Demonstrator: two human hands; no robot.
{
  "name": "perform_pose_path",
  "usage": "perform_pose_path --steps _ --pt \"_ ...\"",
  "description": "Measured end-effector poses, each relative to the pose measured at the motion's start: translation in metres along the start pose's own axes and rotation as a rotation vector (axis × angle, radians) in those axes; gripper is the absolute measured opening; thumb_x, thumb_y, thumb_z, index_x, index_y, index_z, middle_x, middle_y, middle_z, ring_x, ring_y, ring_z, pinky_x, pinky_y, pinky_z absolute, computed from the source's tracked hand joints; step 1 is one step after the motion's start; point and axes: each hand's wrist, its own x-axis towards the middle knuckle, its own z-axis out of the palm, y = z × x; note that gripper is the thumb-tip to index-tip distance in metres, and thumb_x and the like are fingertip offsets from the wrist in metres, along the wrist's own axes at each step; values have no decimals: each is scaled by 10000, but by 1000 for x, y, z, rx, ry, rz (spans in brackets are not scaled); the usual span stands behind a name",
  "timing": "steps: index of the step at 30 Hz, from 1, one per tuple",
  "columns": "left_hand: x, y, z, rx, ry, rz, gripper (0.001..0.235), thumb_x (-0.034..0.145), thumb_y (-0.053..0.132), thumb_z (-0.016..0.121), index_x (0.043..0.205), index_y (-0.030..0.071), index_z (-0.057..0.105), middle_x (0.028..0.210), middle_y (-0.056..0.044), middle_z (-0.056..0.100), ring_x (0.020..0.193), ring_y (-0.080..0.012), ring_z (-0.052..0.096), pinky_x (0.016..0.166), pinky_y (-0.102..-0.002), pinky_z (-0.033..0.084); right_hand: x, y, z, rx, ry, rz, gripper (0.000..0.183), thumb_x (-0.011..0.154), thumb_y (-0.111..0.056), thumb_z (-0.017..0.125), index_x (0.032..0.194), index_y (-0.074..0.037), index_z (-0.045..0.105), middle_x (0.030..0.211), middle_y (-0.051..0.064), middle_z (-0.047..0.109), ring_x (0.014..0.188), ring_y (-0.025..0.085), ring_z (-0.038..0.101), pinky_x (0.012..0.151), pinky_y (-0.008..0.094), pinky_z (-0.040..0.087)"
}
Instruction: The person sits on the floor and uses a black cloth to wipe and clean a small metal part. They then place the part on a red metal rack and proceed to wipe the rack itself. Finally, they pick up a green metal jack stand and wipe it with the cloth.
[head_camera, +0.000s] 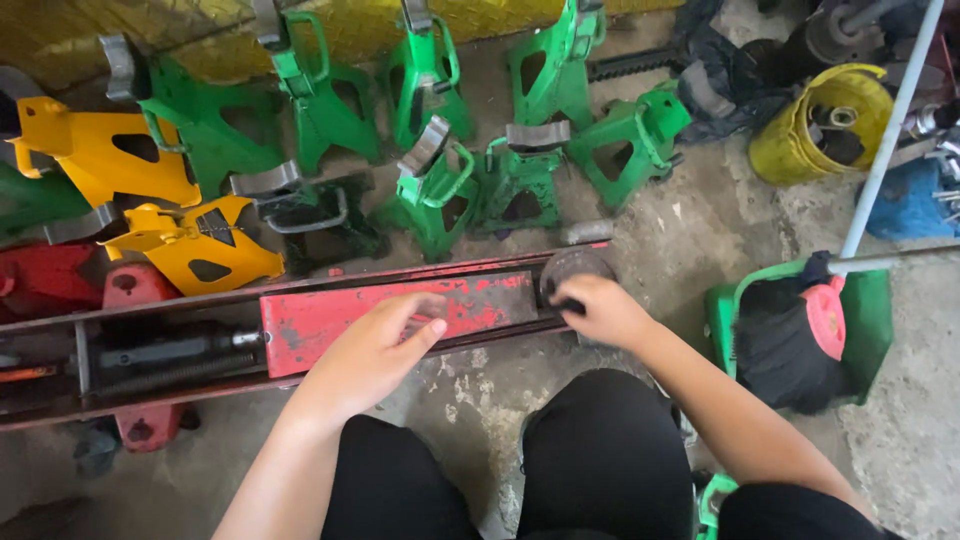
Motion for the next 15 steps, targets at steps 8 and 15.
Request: perform_pose_path --steps 8,15 --pt "5 -1 3 11 -3 -55 427 954 382 605 1258 85 653 1229 -101 714 1146 -239 695 955 -362 541 -15 22 -18 -323 -223 362 197 788 -59 678 977 -110 694 949 144 683 978 368 673 848 468 555" --pt "8 4 7 -43 -19 -91 451 945 383 610 1277 78 634 1270 -99 696 1134 -236 702 957 -361 542 5 -3 13 -244 89 154 220 777 -32 668 991 -78 690 942 160 677 934 404 663 794 472 545"
